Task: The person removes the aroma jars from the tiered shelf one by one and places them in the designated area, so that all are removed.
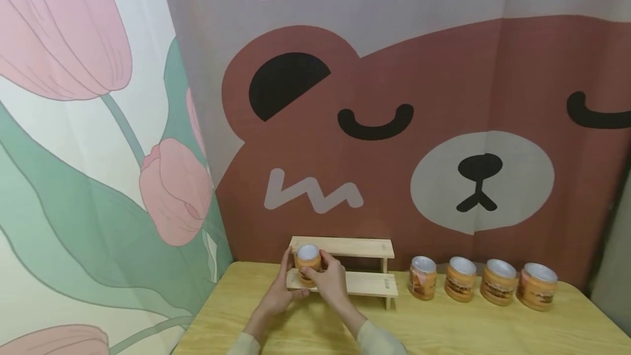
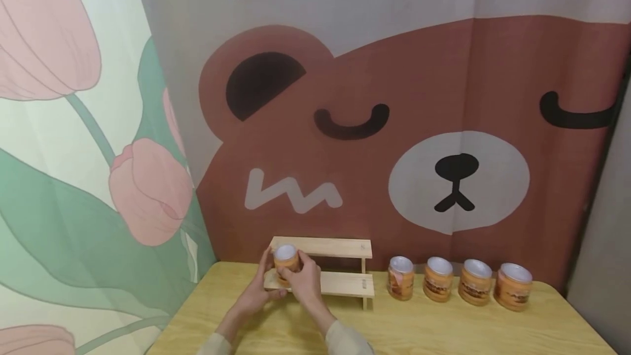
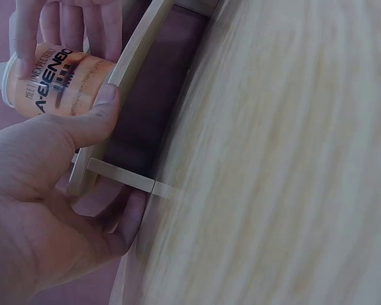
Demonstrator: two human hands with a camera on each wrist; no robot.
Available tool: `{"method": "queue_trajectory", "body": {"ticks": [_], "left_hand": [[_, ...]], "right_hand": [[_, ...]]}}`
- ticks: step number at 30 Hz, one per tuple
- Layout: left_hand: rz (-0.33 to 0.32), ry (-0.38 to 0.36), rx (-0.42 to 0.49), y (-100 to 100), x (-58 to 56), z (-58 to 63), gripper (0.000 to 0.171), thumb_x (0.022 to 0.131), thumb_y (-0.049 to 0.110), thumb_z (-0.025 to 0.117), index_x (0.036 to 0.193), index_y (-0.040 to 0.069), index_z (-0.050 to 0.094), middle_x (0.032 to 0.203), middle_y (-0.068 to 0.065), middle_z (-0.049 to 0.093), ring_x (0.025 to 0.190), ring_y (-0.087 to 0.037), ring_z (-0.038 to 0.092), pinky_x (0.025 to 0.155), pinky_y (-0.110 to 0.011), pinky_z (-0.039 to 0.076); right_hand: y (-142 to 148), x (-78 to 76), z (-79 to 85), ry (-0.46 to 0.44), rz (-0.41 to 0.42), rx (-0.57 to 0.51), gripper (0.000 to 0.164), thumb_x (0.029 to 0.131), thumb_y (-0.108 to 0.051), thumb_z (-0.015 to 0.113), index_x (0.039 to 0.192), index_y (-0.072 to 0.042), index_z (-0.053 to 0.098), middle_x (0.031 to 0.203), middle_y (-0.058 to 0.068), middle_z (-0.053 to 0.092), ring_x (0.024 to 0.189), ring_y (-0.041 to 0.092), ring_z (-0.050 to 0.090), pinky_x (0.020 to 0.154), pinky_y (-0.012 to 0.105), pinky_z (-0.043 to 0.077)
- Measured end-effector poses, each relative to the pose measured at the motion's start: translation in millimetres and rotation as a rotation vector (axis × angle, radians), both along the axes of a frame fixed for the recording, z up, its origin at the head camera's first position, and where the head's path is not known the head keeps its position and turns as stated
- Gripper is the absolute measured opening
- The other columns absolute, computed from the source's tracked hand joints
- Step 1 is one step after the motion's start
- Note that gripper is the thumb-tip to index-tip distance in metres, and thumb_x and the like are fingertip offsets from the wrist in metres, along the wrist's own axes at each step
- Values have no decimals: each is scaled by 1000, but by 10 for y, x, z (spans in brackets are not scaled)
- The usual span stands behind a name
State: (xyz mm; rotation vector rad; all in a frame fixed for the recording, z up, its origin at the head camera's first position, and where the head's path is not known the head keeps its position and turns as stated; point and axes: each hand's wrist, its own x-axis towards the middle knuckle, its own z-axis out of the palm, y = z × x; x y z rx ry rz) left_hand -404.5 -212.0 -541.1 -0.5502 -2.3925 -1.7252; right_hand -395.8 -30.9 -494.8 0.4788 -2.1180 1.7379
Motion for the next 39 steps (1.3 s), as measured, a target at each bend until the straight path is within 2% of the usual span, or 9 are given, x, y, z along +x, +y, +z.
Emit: {"method": "queue_trajectory", "body": {"ticks": [5, 10, 12, 16, 19, 25, 31, 35, 39], "left_hand": [[-19, 3, -10, 42, -12, 8, 124, 82, 9, 86, 164, 31, -5, 157, -41, 11, 143, -60, 14, 105, -77, 23], [-23, 18, 3, 47, -45, 25, 123, 83, 7, 86, 165, 30, -3, 157, -41, 12, 141, -59, 20, 106, -70, 32], [-24, 18, 5, 49, -58, 20, 123, 83, 6, 85, 165, 29, -3, 157, -41, 11, 142, -58, 20, 107, -69, 32], [-19, 3, -9, 51, -68, -1, 124, 82, 7, 86, 165, 30, -3, 157, -41, 11, 143, -58, 16, 106, -70, 31], [-4, -11, -19, 41, -87, -6, 125, 81, 8, 87, 164, 32, -4, 157, -42, 12, 141, -60, 18, 105, -72, 30], [29, -18, -35, 36, -189, 9, 125, 80, 12, 88, 164, 37, -1, 158, -38, 16, 141, -60, 20, 107, -76, 20], [49, -12, -41, -27, -242, 21, 124, 81, 11, 88, 164, 37, 0, 159, -36, 18, 142, -59, 19, 107, -77, 17], [71, -26, -38, -121, -228, 34, 122, 82, 11, 87, 164, 38, 0, 160, -34, 16, 143, -58, 18, 108, -76, 18], [85, -12, -50, -208, -226, 48, 123, 81, 10, 87, 164, 35, 0, 159, -36, 17, 142, -59, 20, 107, -76, 21]], "right_hand": [[41, -11, -8, 6, -38, -3, 60, 82, -15, 88, 131, 7, 63, 114, 21, 71, 107, 35, 67, 86, 47, 57], [76, -14, 5, 39, -50, -8, 53, 80, -16, 89, 125, 2, 68, 109, 15, 73, 103, 31, 69, 82, 44, 58], [110, 6, 21, 35, -51, -16, 54, 80, -18, 89, 126, 1, 68, 109, 14, 73, 103, 30, 69, 82, 43, 59], [213, 70, 62, 16, -42, -33, 55, 82, -19, 88, 129, -1, 67, 110, 11, 74, 104, 30, 69, 82, 42, 58], [310, 112, 115, 10, -27, -38, 54, 82, -18, 87, 130, -1, 67, 110, 10, 74, 104, 29, 69, 82, 40, 58], [569, 169, 197, -7, -33, -54, 57, 82, -14, 86, 134, -3, 64, 112, 9, 73, 104, 25, 68, 82, 34, 58], [850, 217, 186, -16, -26, -85, 60, 84, -9, 83, 139, -1, 60, 120, 14, 69, 110, 29, 66, 88, 39, 57], [1006, 219, 172, -13, -47, -59, 58, 84, -9, 83, 137, -3, 61, 120, 13, 69, 111, 29, 66, 91, 43, 56], [1167, 221, 169, -4, -75, -30, 57, 83, -7, 83, 136, -2, 62, 120, 14, 68, 111, 32, 65, 90, 45, 56]]}}
